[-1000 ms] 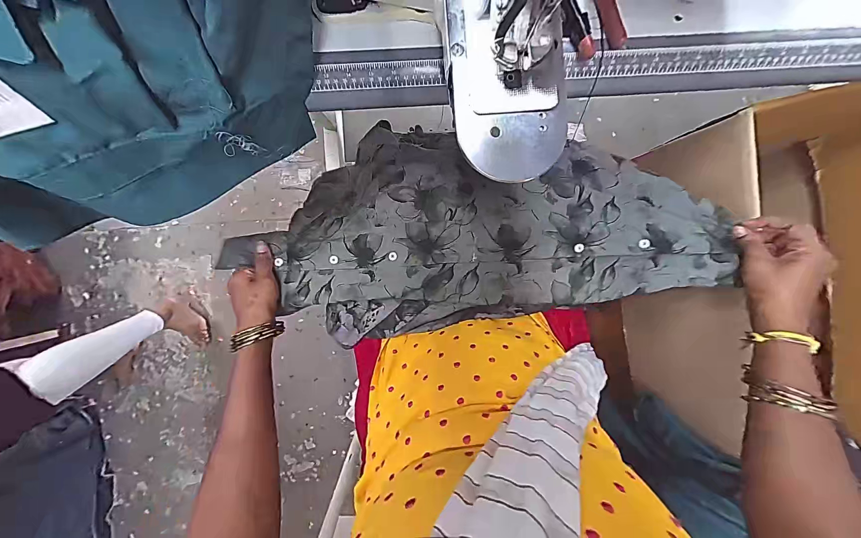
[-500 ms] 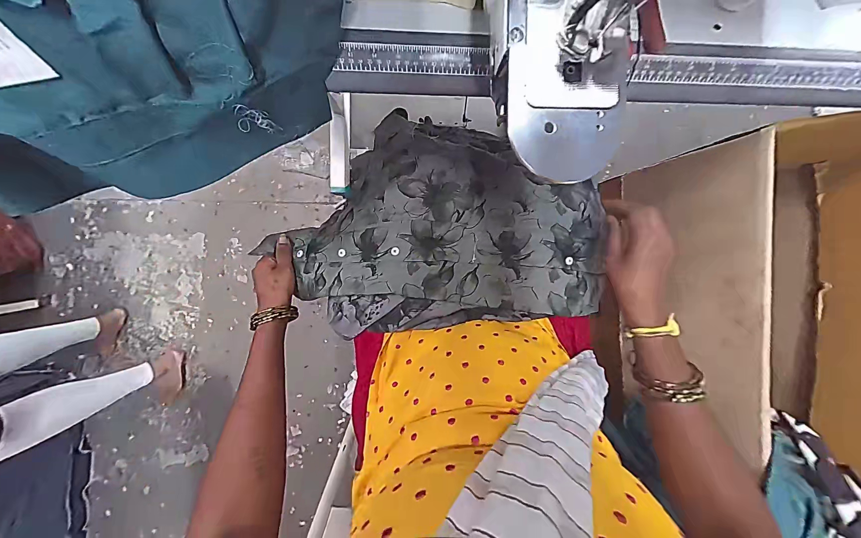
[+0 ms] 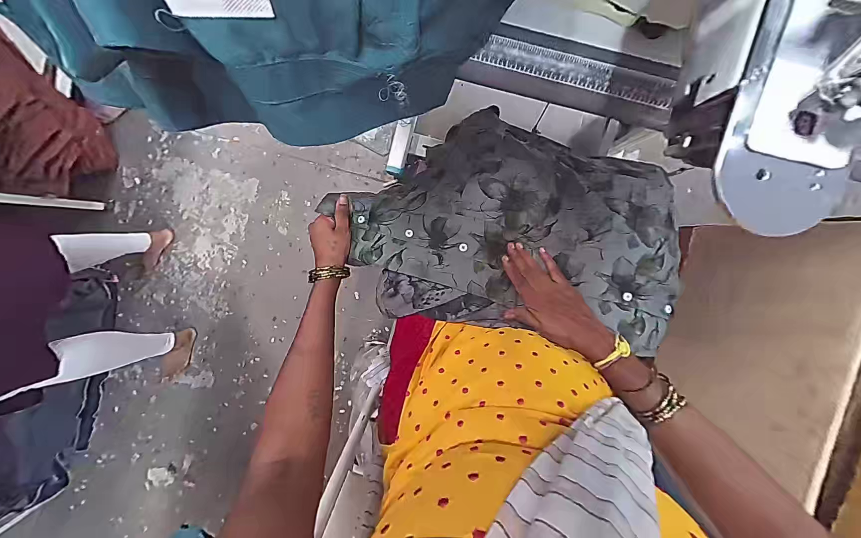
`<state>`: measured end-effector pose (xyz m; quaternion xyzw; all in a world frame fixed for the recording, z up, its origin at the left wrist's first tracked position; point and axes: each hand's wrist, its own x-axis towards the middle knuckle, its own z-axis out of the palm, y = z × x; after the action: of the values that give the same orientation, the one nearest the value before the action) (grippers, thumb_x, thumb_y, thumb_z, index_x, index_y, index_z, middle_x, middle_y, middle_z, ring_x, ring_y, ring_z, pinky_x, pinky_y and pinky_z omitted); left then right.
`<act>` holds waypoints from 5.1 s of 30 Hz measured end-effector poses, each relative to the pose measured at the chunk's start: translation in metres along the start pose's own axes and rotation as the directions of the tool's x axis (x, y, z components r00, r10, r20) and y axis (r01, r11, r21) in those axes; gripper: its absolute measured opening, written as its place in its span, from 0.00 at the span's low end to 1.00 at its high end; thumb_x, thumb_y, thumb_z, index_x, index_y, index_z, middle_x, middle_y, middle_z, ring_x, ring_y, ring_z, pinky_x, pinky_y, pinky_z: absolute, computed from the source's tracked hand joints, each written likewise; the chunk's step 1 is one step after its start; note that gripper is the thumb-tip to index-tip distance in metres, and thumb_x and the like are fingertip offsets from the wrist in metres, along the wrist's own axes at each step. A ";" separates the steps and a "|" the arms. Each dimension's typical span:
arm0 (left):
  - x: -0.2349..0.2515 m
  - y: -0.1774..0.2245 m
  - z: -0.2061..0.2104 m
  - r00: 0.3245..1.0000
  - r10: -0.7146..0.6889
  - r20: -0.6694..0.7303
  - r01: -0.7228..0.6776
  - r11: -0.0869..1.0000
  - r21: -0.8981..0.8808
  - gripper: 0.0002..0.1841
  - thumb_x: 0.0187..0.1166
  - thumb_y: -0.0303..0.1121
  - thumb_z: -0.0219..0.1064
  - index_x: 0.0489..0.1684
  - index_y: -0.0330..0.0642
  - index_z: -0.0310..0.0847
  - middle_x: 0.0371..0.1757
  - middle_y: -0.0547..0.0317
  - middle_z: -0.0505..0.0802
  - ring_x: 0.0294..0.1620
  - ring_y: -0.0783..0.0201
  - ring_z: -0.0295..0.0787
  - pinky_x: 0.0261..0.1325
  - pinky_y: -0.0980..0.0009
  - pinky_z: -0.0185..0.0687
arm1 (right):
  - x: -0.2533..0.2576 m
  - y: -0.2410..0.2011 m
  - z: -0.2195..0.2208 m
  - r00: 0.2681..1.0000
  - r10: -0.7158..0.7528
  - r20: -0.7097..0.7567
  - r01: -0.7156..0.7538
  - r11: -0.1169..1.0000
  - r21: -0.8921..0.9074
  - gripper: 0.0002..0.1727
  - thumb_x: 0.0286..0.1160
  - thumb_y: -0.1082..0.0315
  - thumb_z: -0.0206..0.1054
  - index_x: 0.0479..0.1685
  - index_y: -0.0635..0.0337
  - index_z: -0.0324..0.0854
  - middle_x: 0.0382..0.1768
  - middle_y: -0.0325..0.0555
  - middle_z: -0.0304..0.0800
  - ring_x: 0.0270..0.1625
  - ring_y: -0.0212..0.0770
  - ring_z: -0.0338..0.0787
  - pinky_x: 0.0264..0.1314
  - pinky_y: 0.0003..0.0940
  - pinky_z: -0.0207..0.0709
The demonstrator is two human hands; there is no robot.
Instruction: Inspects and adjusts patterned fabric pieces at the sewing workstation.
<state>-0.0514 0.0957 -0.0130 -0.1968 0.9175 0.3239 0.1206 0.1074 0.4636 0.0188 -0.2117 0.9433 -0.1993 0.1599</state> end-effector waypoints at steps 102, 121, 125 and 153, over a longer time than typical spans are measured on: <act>-0.085 0.150 0.058 0.424 0.591 0.686 -0.654 0.724 -0.220 0.10 0.86 0.30 0.63 0.50 0.39 0.92 0.51 0.50 0.94 0.54 0.55 0.89 0.63 0.49 0.79 | -0.058 0.042 -0.071 0.808 0.586 -0.058 -0.390 0.607 0.692 0.08 0.83 0.69 0.66 0.45 0.60 0.92 0.42 0.44 0.89 0.36 0.34 0.83 0.41 0.36 0.77; -0.090 0.147 0.062 0.490 0.607 0.625 -0.656 0.729 -0.194 0.08 0.84 0.30 0.67 0.53 0.44 0.90 0.34 0.57 0.91 0.30 0.62 0.82 0.40 0.56 0.78 | -0.060 0.039 -0.066 0.769 0.636 -0.062 -0.392 0.546 0.740 0.06 0.80 0.71 0.70 0.50 0.58 0.87 0.28 0.44 0.86 0.23 0.37 0.78 0.27 0.36 0.74; -0.095 0.142 0.066 0.508 0.680 0.528 -0.725 0.669 -0.165 0.09 0.81 0.30 0.70 0.54 0.40 0.88 0.35 0.54 0.89 0.31 0.58 0.83 0.41 0.54 0.80 | -0.058 0.040 -0.063 0.751 0.655 -0.083 -0.401 0.553 0.730 0.06 0.79 0.70 0.71 0.49 0.57 0.87 0.27 0.44 0.85 0.23 0.37 0.78 0.27 0.37 0.74; -0.133 0.194 0.049 0.499 0.303 0.812 -0.802 0.518 0.299 0.21 0.73 0.41 0.78 0.62 0.43 0.87 0.71 0.27 0.81 0.81 0.25 0.65 0.77 0.29 0.59 | -0.016 0.083 -0.103 0.546 0.746 -0.382 -0.322 0.607 0.726 0.18 0.94 0.62 0.53 0.63 0.61 0.84 0.64 0.64 0.83 0.64 0.62 0.85 0.66 0.61 0.77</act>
<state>-0.0129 0.3028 0.1026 0.3215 0.8651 0.0519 0.3814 0.0534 0.5722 0.0750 0.2483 0.8427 -0.4727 -0.0694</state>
